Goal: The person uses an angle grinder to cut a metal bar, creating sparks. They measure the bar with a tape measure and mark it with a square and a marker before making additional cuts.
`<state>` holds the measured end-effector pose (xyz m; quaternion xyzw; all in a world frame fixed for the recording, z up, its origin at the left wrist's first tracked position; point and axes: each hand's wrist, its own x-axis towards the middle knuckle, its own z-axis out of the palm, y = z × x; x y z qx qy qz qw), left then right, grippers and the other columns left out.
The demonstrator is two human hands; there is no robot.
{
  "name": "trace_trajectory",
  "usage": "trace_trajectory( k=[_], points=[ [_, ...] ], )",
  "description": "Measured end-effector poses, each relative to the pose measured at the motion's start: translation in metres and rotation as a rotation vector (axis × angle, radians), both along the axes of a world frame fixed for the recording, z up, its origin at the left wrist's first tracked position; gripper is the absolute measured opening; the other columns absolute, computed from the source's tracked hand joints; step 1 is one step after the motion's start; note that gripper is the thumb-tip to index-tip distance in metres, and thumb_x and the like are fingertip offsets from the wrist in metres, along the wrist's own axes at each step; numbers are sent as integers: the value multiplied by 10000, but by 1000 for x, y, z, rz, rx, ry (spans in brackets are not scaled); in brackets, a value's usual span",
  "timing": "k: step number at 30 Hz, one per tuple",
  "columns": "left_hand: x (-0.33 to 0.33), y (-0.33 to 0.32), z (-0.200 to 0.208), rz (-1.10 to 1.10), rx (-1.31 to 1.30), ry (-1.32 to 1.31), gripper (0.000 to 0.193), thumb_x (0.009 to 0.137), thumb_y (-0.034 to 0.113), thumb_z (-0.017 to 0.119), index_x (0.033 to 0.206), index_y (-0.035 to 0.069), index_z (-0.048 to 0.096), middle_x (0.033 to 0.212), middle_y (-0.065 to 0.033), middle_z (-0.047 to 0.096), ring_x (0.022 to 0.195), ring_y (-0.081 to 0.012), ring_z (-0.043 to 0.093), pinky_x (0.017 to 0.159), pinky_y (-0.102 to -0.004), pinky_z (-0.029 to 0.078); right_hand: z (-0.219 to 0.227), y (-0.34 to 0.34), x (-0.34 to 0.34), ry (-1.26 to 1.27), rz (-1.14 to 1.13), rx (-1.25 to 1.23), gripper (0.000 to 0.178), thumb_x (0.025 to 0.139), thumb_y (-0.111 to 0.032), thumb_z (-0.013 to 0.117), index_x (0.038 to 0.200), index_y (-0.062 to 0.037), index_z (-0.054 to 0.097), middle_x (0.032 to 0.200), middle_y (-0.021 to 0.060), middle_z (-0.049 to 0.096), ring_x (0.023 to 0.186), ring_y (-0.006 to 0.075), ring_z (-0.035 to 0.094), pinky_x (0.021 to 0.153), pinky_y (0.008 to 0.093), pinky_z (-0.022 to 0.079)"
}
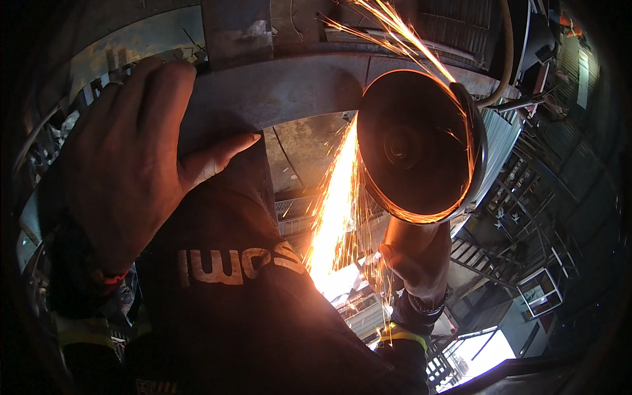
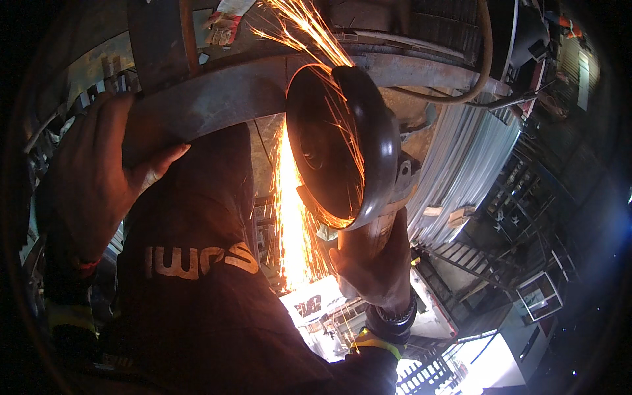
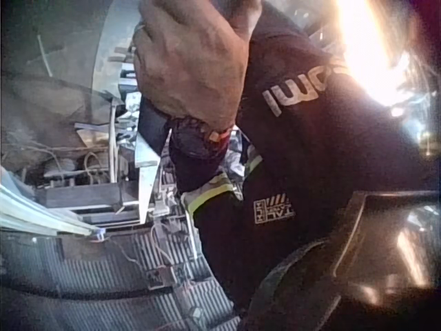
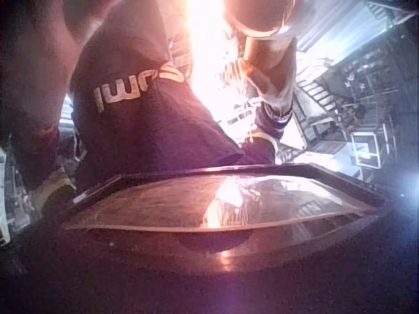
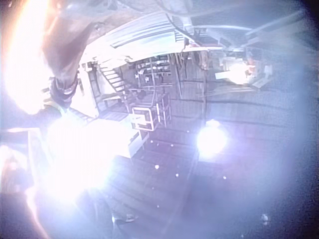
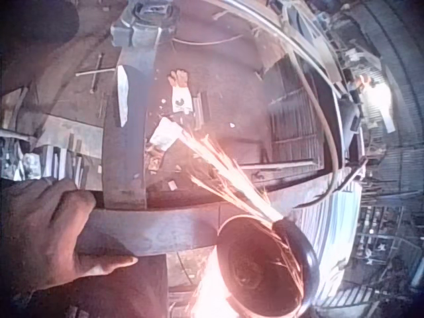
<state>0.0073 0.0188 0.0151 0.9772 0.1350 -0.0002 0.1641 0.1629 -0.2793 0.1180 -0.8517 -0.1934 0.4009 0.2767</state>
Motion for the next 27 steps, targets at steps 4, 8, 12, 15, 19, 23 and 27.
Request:
trace_trajectory(
  k=[4,8,12,15,19,23,27],
  points=[
    [0,0,0,8,3,35,748,746,581,738,1181,-3,566,1009,-166,648,904,-311,688,729,-395,563,-4,0,-8,71,-178,61,868,658,-66,720,1422,54,325,1304,171,526,1168,237,533,1001,374,431],
    [1,0,0,-4,9,-9,744,744,573,744,1178,-2,558,1007,-167,648,900,-315,686,732,-394,562,-2,5,-2,81,-167,3,856,666,-64,742,1417,34,343,1289,159,533,1163,233,534,1002,373,432],
    [0,-2,2,12,-12,36,740,741,561,752,1179,0,550,1009,-166,646,897,-319,684,736,-396,562,-7,18,-2,55,-258,78,859,656,-112,780,1400,17,370,1242,148,565,1109,223,573,954,364,468],
    [2,-2,3,10,-9,45,736,734,559,758,1168,0,555,1005,-155,646,894,-310,685,733,-388,563,-8,19,9,-56,-125,-35,843,654,-129,784,1381,22,387,1221,149,578,1078,227,589,915,368,489],
    [6,-4,8,23,3,44,735,720,558,768,1158,3,564,1001,-143,645,891,-299,685,730,-376,564,-16,19,18,-12,-144,111,804,642,-114,766,1350,21,410,1169,146,585,1007,224,591,863,359,495],
    [7,-1,7,23,7,29,732,727,562,762,1159,4,566,1004,-143,642,897,-299,681,732,-373,562,-8,33,20,-27,-147,-10,796,640,-103,755,1346,22,410,1168,142,581,1007,222,584,871,357,487],
    [7,-1,7,14,29,23,722,743,565,749,1160,4,566,1010,-147,641,904,-302,679,732,-376,561,-2,27,17,-59,-69,-28,809,650,-106,754,1363,29,396,1209,157,568,1062,228,575,919,376,473]
  ],
)
